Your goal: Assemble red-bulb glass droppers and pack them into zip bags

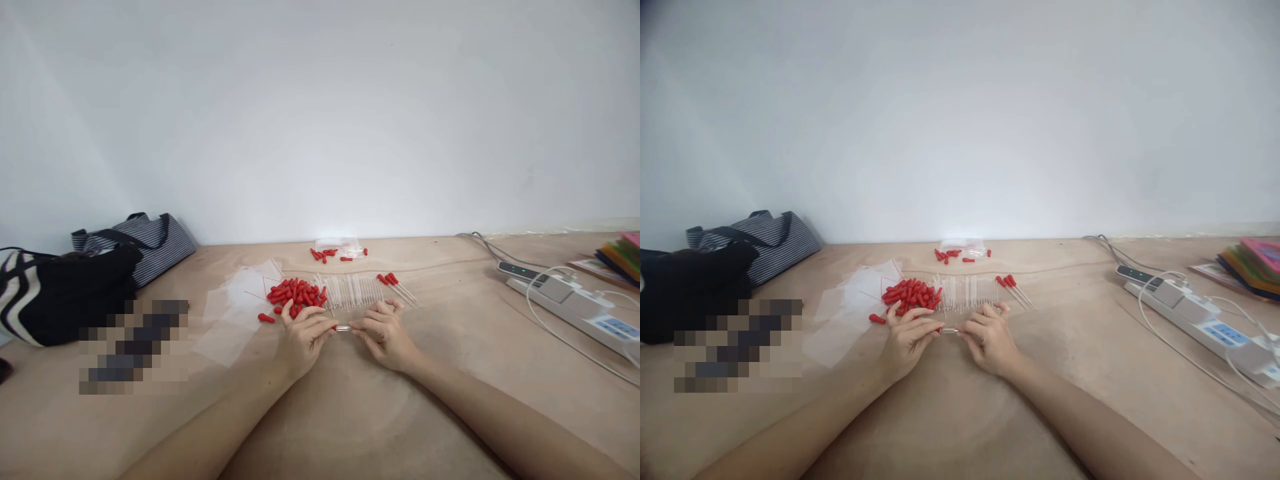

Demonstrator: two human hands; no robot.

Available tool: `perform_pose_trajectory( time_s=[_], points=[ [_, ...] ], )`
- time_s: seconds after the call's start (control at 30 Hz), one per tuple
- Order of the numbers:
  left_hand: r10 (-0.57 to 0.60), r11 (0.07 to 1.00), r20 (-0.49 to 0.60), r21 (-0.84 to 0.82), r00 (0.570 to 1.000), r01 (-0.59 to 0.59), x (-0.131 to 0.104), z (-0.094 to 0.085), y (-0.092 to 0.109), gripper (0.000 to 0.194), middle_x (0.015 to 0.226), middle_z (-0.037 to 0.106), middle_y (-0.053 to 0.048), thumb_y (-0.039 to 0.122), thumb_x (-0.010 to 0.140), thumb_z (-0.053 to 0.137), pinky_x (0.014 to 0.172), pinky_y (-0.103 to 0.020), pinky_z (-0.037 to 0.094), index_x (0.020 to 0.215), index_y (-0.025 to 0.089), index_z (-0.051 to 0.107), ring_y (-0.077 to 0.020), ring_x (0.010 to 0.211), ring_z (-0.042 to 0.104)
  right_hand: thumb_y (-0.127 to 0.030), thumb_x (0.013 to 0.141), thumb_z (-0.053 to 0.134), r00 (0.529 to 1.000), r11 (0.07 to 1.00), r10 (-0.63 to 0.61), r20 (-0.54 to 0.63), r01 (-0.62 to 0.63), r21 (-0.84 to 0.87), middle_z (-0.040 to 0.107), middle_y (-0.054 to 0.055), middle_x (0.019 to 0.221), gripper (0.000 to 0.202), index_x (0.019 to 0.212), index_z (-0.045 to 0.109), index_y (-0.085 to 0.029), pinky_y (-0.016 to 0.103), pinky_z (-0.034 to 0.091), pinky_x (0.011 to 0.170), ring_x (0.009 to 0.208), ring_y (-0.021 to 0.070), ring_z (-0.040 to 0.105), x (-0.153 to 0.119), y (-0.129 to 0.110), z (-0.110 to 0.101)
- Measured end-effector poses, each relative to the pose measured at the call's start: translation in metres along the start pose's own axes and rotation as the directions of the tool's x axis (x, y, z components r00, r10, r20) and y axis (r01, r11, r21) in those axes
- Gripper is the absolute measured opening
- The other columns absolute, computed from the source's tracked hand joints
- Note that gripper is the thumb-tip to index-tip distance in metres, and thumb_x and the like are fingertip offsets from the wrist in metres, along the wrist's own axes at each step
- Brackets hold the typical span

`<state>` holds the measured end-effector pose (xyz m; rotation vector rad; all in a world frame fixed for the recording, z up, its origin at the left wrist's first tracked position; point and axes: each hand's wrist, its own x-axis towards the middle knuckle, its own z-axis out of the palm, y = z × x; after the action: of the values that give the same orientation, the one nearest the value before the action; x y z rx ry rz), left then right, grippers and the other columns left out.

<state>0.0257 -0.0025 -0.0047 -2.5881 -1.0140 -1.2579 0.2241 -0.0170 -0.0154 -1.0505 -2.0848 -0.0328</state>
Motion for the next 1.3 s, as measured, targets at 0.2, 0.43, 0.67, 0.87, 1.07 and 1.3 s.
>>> perform_pose_trajectory(
  time_s=[0.2, 0.43, 0.67, 0.87, 1.07, 1.3],
  points=[
    [0.068, 0.997, -0.044, 0.029, 0.997, -0.067, -0.001, -0.001, 0.002, 0.014, 0.074, 0.070, 0.005, 0.023, 0.083, 0.051, 0.101, -0.049, 0.001, 0.082, 0.027, 0.064, -0.0173, 0.084, 0.061, -0.022, 0.081, 0.049, 0.999, 0.999, -0.030, -0.016, 0.030, 0.014, 0.059, -0.002, 0.062, 0.015, 0.083, 0.063, -0.024, 0.037, 0.017, 0.079, 0.069, 0.0132, 0.044, -0.001, -0.002, 0.000],
    [0.104, 0.994, -0.083, 0.043, 0.991, -0.100, -0.003, 0.003, 0.002, 0.015, 0.068, 0.068, 0.005, 0.024, 0.085, 0.048, 0.100, -0.050, 0.003, 0.078, 0.023, 0.062, -0.0158, 0.077, 0.060, -0.021, 0.081, 0.047, 0.996, 0.993, -0.088, 0.021, 0.089, -0.073, 0.058, -0.001, 0.063, 0.017, 0.085, 0.063, -0.024, 0.037, 0.018, 0.079, 0.071, 0.0135, 0.043, -0.002, -0.003, 0.000],
    [0.127, 0.991, -0.073, 0.062, 0.989, -0.122, -0.004, 0.005, 0.003, 0.017, 0.064, 0.066, 0.005, 0.024, 0.086, 0.046, 0.099, -0.048, 0.007, 0.076, 0.021, 0.060, -0.0147, 0.074, 0.059, -0.020, 0.081, 0.045, 0.995, 0.991, -0.096, 0.034, 0.099, -0.095, 0.058, 0.000, 0.062, 0.017, 0.083, 0.061, -0.023, 0.038, 0.018, 0.078, 0.070, 0.0148, 0.043, 0.000, -0.006, 0.000],
    [0.133, 0.988, -0.050, 0.084, 0.990, -0.129, -0.004, 0.005, 0.003, 0.019, 0.063, 0.065, 0.004, 0.024, 0.086, 0.044, 0.099, -0.047, 0.007, 0.074, 0.021, 0.059, -0.0145, 0.074, 0.059, -0.019, 0.081, 0.043, 0.994, 0.994, -0.054, 0.091, 0.062, -0.086, 0.059, -0.001, 0.061, 0.017, 0.073, 0.058, -0.020, 0.038, 0.016, 0.078, 0.071, 0.0142, 0.043, 0.003, -0.010, 0.003],
    [0.123, 0.990, -0.021, 0.072, 0.992, -0.122, -0.005, 0.005, 0.003, 0.022, 0.061, 0.063, 0.004, 0.024, 0.086, 0.043, 0.099, -0.046, 0.008, 0.071, 0.020, 0.059, -0.0139, 0.075, 0.059, -0.018, 0.082, 0.041, 0.985, 0.998, 0.010, 0.171, -0.001, -0.057, 0.058, -0.001, 0.059, 0.021, 0.069, 0.057, -0.018, 0.037, 0.015, 0.080, 0.071, 0.0133, 0.044, 0.005, -0.010, 0.003],
    [0.123, 0.990, 0.016, 0.068, 0.992, -0.124, -0.005, 0.005, 0.002, 0.022, 0.062, 0.063, 0.003, 0.024, 0.086, 0.043, 0.099, -0.047, 0.006, 0.072, 0.021, 0.059, -0.0143, 0.076, 0.059, -0.018, 0.081, 0.043, 0.970, 0.998, 0.067, 0.233, -0.060, -0.037, 0.057, -0.003, 0.056, 0.021, 0.067, 0.058, -0.020, 0.036, 0.016, 0.080, 0.068, 0.0122, 0.046, 0.009, -0.013, 0.003]
  ],
)
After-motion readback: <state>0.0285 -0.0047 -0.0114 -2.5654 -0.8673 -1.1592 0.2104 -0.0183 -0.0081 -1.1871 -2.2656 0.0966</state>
